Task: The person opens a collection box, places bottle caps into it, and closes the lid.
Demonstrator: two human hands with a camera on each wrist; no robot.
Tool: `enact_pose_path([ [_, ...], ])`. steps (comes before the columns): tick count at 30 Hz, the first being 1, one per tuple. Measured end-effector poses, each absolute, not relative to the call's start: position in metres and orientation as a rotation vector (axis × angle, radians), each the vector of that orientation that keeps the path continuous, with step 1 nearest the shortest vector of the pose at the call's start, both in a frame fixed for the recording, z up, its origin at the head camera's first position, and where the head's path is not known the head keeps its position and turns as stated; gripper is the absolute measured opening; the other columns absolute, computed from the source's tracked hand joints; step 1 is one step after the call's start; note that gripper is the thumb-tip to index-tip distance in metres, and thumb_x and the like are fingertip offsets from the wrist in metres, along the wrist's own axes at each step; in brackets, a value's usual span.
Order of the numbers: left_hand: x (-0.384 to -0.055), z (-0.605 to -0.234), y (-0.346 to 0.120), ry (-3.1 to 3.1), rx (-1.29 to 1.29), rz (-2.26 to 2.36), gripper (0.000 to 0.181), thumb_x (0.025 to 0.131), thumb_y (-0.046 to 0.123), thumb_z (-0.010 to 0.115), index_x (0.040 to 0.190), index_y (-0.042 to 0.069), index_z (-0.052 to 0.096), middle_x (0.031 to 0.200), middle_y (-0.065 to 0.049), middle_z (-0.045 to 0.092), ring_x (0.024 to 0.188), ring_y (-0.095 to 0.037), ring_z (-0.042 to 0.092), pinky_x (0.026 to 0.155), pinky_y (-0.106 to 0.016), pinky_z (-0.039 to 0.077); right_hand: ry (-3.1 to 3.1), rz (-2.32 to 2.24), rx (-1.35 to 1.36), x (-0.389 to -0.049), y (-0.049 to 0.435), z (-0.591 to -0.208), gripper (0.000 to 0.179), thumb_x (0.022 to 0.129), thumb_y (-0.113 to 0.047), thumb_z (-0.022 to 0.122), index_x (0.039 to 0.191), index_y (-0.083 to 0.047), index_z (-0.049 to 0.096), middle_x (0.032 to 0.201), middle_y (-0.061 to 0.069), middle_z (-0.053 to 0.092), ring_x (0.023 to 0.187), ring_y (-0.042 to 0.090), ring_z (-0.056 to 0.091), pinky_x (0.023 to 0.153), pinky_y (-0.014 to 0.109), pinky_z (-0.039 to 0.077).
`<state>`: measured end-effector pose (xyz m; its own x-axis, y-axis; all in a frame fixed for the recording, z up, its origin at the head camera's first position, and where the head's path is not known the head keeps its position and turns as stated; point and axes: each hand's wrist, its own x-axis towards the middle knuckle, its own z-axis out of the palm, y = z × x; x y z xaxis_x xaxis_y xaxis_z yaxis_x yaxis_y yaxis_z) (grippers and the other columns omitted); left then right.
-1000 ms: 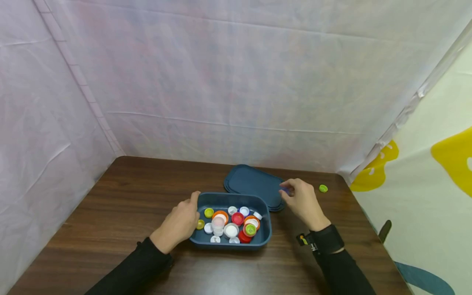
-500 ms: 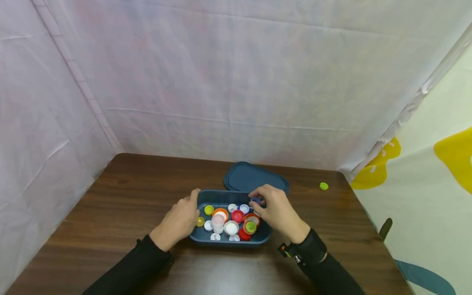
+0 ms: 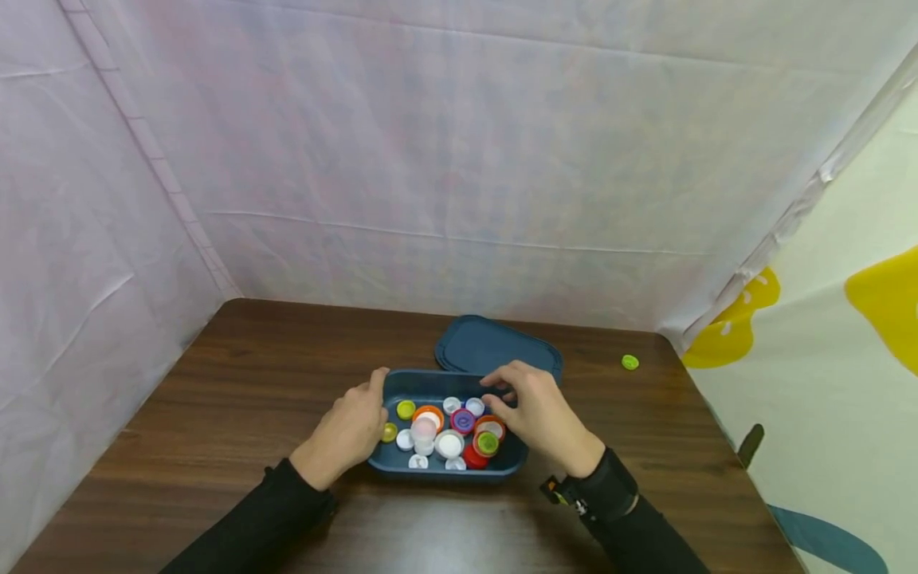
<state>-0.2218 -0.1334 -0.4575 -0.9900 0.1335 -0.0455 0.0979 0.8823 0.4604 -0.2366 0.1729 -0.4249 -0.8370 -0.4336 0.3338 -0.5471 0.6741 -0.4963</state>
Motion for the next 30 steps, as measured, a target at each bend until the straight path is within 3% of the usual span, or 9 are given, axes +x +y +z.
enact_pose_path([
  [21, -0.223, -0.459, -0.134, 2.962, 0.164, 0.725, 0.066, 0.116, 0.012, 0.069, 0.173, -0.001, 0.039, 0.150, -0.033, 0.071, 0.100, -0.027, 0.079, 0.082, -0.045, 0.072, -2.657, 0.857, 0.657, -0.262, 0.211, -0.431, 0.020, 0.105, -0.009, 0.087, 0.125, -0.009, 0.085, 0.118, 0.011, 0.082, 0.104, 0.024, 0.080, 0.088, 0.042, 0.070],
  [30, -0.222, -0.459, -0.134, 2.965, 0.178, 0.722, 0.066, 0.116, 0.012, 0.069, 0.173, -0.001, 0.038, 0.148, -0.033, 0.072, 0.096, -0.025, 0.077, 0.080, -0.043, 0.071, -2.662, 0.856, 0.476, -0.292, 0.251, -0.450, 0.025, 0.109, -0.007, 0.080, 0.133, -0.004, 0.082, 0.131, 0.022, 0.081, 0.116, 0.041, 0.081, 0.097, 0.057, 0.069],
])
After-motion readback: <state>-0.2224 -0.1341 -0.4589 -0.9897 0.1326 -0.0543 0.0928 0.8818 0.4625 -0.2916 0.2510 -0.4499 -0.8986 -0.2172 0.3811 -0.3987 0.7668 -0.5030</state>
